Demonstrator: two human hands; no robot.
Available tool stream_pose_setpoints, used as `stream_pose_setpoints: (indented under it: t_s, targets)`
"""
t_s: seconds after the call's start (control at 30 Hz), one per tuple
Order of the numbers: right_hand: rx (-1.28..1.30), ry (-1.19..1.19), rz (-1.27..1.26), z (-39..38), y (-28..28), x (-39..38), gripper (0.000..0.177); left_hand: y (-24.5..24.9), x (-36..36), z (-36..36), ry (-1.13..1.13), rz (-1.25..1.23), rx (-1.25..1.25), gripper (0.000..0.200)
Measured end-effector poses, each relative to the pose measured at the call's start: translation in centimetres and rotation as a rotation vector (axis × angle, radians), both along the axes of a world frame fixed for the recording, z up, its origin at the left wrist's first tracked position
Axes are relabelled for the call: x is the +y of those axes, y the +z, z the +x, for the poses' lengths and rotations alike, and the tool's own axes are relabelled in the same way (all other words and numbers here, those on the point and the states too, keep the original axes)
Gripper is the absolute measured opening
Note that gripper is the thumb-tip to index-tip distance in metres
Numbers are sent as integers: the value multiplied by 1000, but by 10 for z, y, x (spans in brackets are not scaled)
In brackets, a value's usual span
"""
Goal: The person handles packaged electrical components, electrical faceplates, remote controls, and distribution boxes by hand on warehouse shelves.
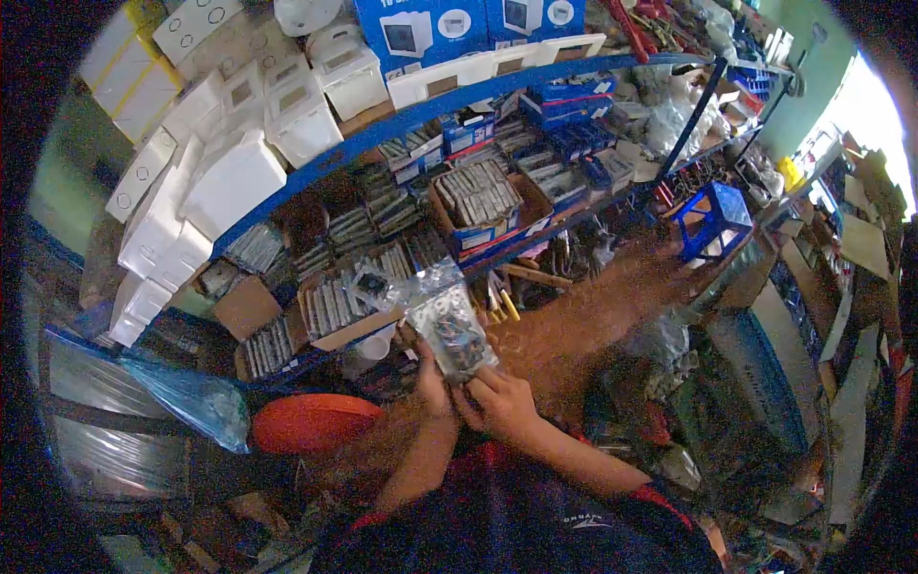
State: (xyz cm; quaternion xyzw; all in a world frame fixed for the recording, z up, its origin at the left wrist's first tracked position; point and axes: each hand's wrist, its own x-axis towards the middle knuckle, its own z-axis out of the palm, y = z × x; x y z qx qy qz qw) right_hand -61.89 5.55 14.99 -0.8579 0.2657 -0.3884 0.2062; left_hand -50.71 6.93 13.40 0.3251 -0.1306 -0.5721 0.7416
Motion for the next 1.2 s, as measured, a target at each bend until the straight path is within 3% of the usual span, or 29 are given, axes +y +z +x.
stream_pose_setpoints:
  t_s: [0.07,0.1,0.2,0.23,0.33,0.37,0.4,0.5,0.63,0.77,0.9,1.0,1.03,1.13,1.2]
  targets:
    - [18,72,2,-12,-7,-6,19,-1,1,11,45,-72,31,63]
    - [22,105,-11,-20,-12,-12,18,9,-2,15,49,-129,223,66]
    - [-6,104,13,-30,3,-20,15,-6,0,41,-144,-211,43,69]
    - [-18,77,-5,-29,22,-20,16,-10,0,43,-124,-139,18,69]
    - [64,80,-164,-3,51,-30,19,-15,16,22,-270,-202,324,61]
    - [116,90,-228,6,55,-32,21,-28,11,8,-39,-37,-169,53]
    - [141,100,-213,10,56,-36,22,-29,10,1,-2,58,-252,52]
    - [188,116,-168,16,64,-57,24,-17,21,-11,-94,18,-32,51]
    - [169,207,253,18,45,-73,23,-22,26,-12,-42,26,-2,50]
    - [387,217,-203,14,29,-31,27,-10,23,1,-16,-11,84,49]
    - [167,171,-82,14,36,-24,19,-6,29,9,-10,7,121,48]
    - [159,288,-119,6,34,-32,17,-11,31,10,-46,76,192,47]
    - [163,324,-137,2,32,-31,17,-42,30,11,-17,27,166,48]
    - [189,423,-116,-9,17,-14,16,-116,34,41,-104,-129,517,46]
    - [155,364,-36,-9,7,-8,13,-56,30,71,-103,153,311,46]
